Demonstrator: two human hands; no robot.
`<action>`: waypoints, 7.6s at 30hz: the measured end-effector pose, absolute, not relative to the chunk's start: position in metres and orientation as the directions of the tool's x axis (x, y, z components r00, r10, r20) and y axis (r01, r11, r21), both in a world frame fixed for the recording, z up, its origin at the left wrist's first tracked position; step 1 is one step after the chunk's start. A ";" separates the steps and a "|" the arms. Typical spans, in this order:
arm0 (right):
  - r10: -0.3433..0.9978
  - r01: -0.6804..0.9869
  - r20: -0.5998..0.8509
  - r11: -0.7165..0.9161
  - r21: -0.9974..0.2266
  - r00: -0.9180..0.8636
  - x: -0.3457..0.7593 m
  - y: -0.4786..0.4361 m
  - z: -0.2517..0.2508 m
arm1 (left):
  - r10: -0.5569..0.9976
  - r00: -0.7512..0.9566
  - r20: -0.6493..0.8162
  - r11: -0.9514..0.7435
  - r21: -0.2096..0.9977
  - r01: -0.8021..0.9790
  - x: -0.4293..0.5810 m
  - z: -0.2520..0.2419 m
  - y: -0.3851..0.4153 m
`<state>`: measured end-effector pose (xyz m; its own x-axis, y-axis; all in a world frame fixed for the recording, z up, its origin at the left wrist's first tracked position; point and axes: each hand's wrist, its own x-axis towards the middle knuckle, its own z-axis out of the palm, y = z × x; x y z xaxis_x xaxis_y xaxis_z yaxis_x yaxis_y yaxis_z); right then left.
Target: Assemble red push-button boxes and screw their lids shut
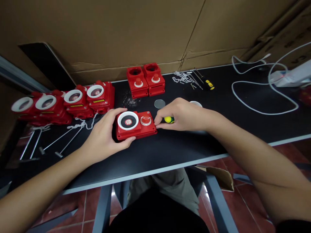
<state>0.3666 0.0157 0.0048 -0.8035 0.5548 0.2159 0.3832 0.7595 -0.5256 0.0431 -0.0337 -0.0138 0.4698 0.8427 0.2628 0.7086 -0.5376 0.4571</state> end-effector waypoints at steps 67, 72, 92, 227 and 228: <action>0.594 0.164 0.488 0.726 -0.668 -0.640 0.358 -0.003 0.072 | 0.848 0.513 0.137 -0.477 0.620 0.623 0.048 -0.012 -0.026; 0.800 -0.098 0.421 0.422 -0.901 -0.426 0.326 -0.008 0.112 | 0.834 0.527 0.161 -0.500 0.624 0.600 0.047 -0.013 -0.026; 0.826 -0.460 0.443 0.262 -0.848 -0.347 0.294 -0.013 0.072 | 0.830 0.535 0.160 -0.515 0.589 0.623 0.048 -0.013 -0.024; 0.780 -0.575 0.426 0.104 -0.811 -0.459 0.297 -0.004 0.038 | 0.840 0.508 0.191 -0.508 0.604 0.614 0.046 -0.019 -0.029; 0.784 -0.590 0.443 0.124 -0.798 -0.434 0.296 -0.004 0.038 | 0.839 0.508 0.193 -0.510 0.604 0.613 0.046 -0.019 -0.029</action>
<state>0.2957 -0.0044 0.0375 -0.4341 0.7844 0.4429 -0.5896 0.1243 -0.7981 0.0455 -0.0287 -0.0189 0.5081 0.8394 0.1929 0.6126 -0.5096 0.6041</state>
